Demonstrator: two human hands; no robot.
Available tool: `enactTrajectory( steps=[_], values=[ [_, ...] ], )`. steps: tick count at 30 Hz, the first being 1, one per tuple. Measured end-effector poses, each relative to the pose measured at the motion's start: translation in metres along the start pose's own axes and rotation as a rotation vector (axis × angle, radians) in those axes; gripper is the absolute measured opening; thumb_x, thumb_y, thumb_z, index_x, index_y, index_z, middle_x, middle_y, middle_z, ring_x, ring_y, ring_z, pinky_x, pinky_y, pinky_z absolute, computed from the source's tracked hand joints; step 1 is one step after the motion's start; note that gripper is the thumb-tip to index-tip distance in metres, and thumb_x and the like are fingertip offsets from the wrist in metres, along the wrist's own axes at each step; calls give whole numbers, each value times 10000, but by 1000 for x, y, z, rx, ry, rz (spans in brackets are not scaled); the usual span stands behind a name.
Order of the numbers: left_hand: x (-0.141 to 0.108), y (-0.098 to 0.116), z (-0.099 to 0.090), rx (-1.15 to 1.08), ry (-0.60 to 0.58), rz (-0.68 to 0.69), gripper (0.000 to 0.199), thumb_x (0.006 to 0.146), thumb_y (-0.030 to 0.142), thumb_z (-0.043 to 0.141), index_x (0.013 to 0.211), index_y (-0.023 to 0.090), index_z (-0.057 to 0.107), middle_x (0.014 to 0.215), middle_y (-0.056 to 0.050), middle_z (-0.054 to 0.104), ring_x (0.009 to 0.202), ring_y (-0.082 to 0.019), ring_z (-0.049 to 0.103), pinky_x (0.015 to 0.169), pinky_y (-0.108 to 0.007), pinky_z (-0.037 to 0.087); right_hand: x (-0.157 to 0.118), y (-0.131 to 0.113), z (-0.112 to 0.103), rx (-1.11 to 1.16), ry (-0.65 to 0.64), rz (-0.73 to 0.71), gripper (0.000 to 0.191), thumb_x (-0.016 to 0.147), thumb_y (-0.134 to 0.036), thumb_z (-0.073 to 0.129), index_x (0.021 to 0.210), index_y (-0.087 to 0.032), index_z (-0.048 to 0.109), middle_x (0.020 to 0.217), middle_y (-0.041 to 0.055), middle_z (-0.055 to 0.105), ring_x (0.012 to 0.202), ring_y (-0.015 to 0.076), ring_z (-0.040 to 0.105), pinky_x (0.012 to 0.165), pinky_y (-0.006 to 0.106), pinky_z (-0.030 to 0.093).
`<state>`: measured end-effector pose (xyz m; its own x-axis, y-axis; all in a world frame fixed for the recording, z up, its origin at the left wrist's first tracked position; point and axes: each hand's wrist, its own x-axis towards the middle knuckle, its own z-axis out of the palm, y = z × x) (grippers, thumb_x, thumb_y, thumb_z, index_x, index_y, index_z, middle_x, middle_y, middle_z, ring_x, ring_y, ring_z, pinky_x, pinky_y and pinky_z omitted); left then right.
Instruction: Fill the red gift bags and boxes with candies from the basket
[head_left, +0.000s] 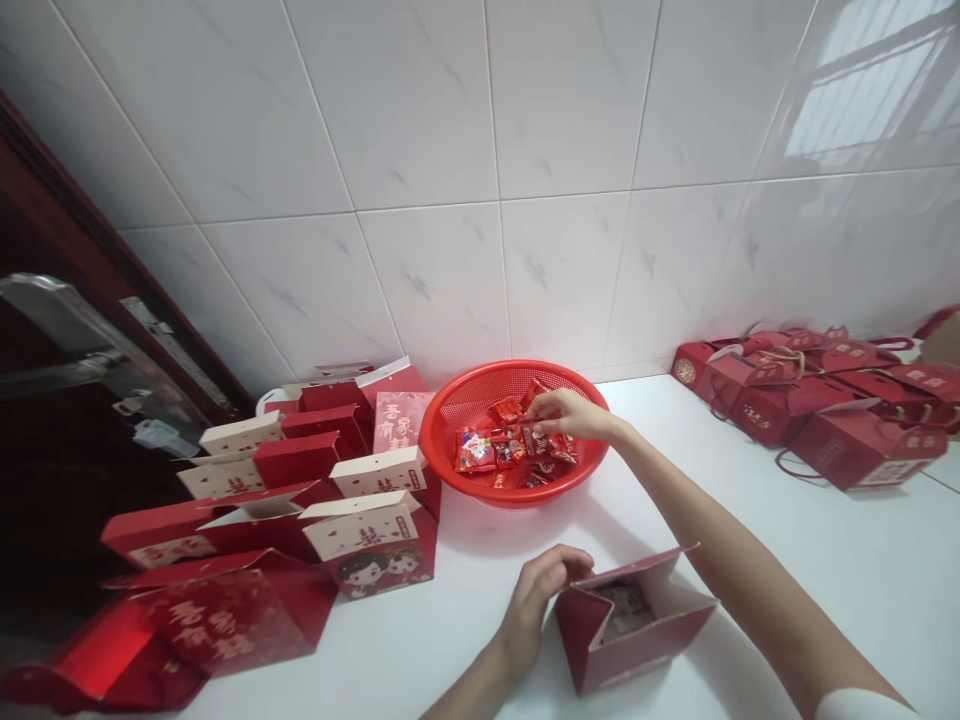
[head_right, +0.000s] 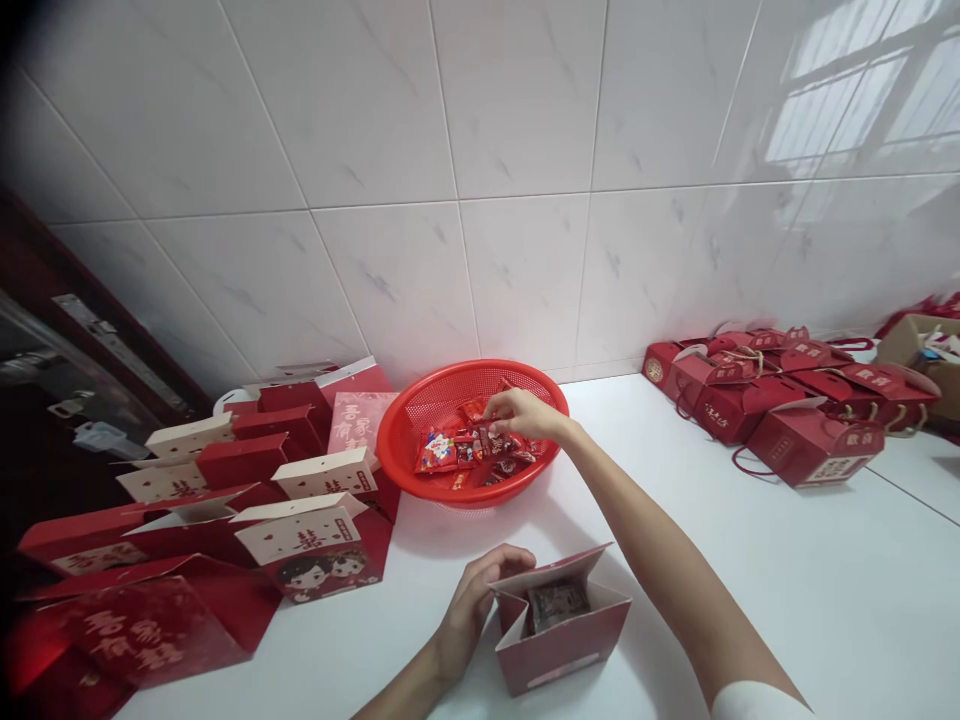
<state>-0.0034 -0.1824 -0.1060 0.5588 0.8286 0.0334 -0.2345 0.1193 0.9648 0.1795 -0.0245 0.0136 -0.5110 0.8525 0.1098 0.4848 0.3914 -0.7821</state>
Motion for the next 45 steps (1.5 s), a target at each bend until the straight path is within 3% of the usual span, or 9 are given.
enactTrajectory(
  steps=[5,10,14,18,27,33,38,41,45],
  values=[
    [1,2,2,-16,17,13,424,905,508,495,976,136,686,957,-93,667,950,-255,585,894,-360,419,-19,-4,6,293,187,-82,256,739,-362,763,861,-161,661,787,32,685,758,186,668,720,321,527],
    [7,25,4,119,186,125,318,872,451,568,878,156,687,839,-67,682,857,-227,619,827,-339,471,-43,-6,7,502,354,-79,330,676,-384,828,834,-182,620,795,9,673,766,170,670,754,330,536],
    [23,62,0,362,301,406,213,872,374,602,878,174,672,824,-46,660,765,-182,629,735,-299,510,-61,-9,6,575,364,-54,329,673,-361,844,821,-190,604,789,6,687,785,172,676,787,335,530],
    [43,93,-5,574,506,575,207,851,290,646,1037,199,647,1043,-67,647,849,-169,649,747,-284,546,-70,-21,8,647,332,-71,324,680,-353,845,812,-190,598,780,8,688,770,168,672,760,323,534],
    [60,105,-1,935,556,721,426,796,233,723,1208,226,615,1138,-72,601,879,-176,642,843,-347,558,-82,-39,7,648,310,-110,321,677,-298,852,833,-182,596,783,-8,648,739,141,652,692,274,519],
    [57,106,-5,959,461,645,379,816,320,735,1173,213,671,1029,-64,688,935,-218,661,886,-353,525,-89,-42,3,606,270,-133,364,747,-300,810,1030,-196,605,786,2,669,745,148,664,698,277,536],
    [55,108,-10,831,433,552,311,789,360,744,1056,201,734,1032,-78,729,932,-231,672,891,-358,510,-92,-46,2,525,143,-165,460,777,-309,788,1172,-191,583,888,36,694,818,177,687,771,329,567],
    [54,111,-9,660,390,450,278,798,394,719,962,173,760,966,-82,748,915,-235,678,874,-352,513,-92,-47,2,454,145,-188,492,761,-289,798,1196,-192,589,984,56,689,874,188,687,798,341,575],
    [55,117,-8,337,255,310,370,842,491,640,740,151,744,729,-54,717,719,-196,655,745,-323,530,-90,-48,6,432,221,-193,349,813,-340,748,1102,-180,635,1016,72,685,862,178,677,779,331,577]
  ],
)
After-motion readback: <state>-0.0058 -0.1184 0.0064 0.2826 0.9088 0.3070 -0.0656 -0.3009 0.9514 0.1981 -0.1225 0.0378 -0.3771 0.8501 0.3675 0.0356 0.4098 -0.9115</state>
